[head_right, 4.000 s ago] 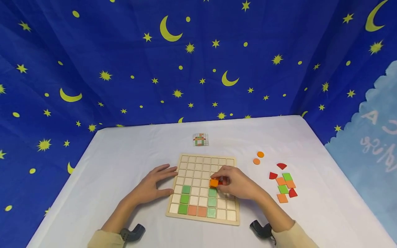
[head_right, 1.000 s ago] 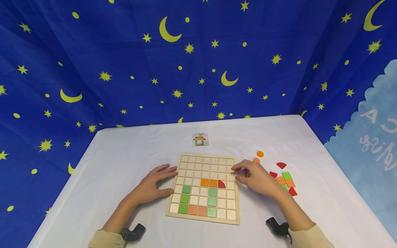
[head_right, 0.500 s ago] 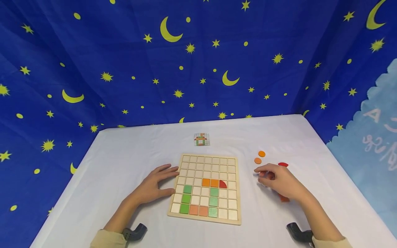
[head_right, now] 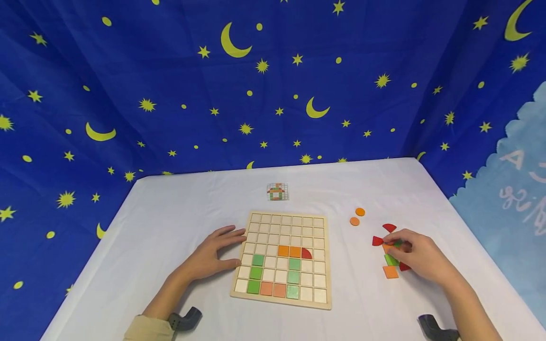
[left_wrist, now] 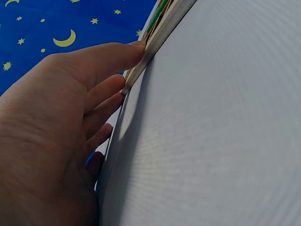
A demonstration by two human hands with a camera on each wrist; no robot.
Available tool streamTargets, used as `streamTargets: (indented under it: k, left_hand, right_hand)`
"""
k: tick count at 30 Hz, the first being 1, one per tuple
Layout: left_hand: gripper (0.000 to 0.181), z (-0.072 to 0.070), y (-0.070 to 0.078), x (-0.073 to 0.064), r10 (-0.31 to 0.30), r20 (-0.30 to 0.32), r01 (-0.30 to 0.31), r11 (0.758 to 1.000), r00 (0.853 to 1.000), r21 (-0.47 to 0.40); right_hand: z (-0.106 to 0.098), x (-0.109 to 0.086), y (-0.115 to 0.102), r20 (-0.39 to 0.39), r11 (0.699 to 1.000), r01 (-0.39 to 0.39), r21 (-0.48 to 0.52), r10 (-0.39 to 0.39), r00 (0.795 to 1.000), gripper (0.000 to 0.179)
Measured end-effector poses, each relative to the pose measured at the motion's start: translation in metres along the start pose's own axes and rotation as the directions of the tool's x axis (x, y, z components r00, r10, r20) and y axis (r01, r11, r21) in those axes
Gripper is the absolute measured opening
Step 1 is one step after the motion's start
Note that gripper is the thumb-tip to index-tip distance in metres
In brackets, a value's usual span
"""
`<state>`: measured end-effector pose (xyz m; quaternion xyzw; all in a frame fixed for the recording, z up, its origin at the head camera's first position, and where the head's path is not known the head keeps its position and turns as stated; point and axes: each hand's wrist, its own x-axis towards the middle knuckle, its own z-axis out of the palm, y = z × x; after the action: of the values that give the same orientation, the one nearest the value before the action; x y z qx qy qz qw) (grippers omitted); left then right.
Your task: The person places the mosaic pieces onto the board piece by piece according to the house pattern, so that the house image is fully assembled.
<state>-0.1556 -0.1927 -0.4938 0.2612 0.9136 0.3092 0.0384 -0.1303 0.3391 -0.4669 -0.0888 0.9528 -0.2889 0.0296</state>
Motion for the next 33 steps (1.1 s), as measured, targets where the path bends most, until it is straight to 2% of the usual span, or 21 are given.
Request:
streamTargets:
  k: [12, 18, 26, 33]
  left_hand:
    - [0.062, 0.001, 0.000, 0.001, -0.002, -0.001, 0.002, 1.000, 1.000, 0.008]
    - [0.062, 0.000, 0.001, 0.000, -0.011, -0.001, 0.011, 1.000, 1.000, 0.000]
    - [0.061, -0.001, 0.001, 0.000, -0.013, 0.003, 0.013, 1.000, 1.000, 0.000]
    - [0.061, -0.001, 0.001, 0.000, -0.007, 0.000, 0.007, 1.000, 1.000, 0.002]
  right_hand:
    - [-0.002, -0.005, 0.013, -0.022, 0.999, 0.023, -0.046, -0.024, 0.999, 0.026]
    - [0.002, 0.001, 0.007, -0.033, 0.995, 0.044, -0.087, -0.047, 0.998, 0.025]
    - [0.009, 0.008, -0.001, -0.028, 0.997, 0.033, -0.065, -0.035, 0.999, 0.029]
    - [0.012, 0.007, -0.015, 0.041, 0.997, 0.054, -0.062, -0.051, 0.998, 0.031]
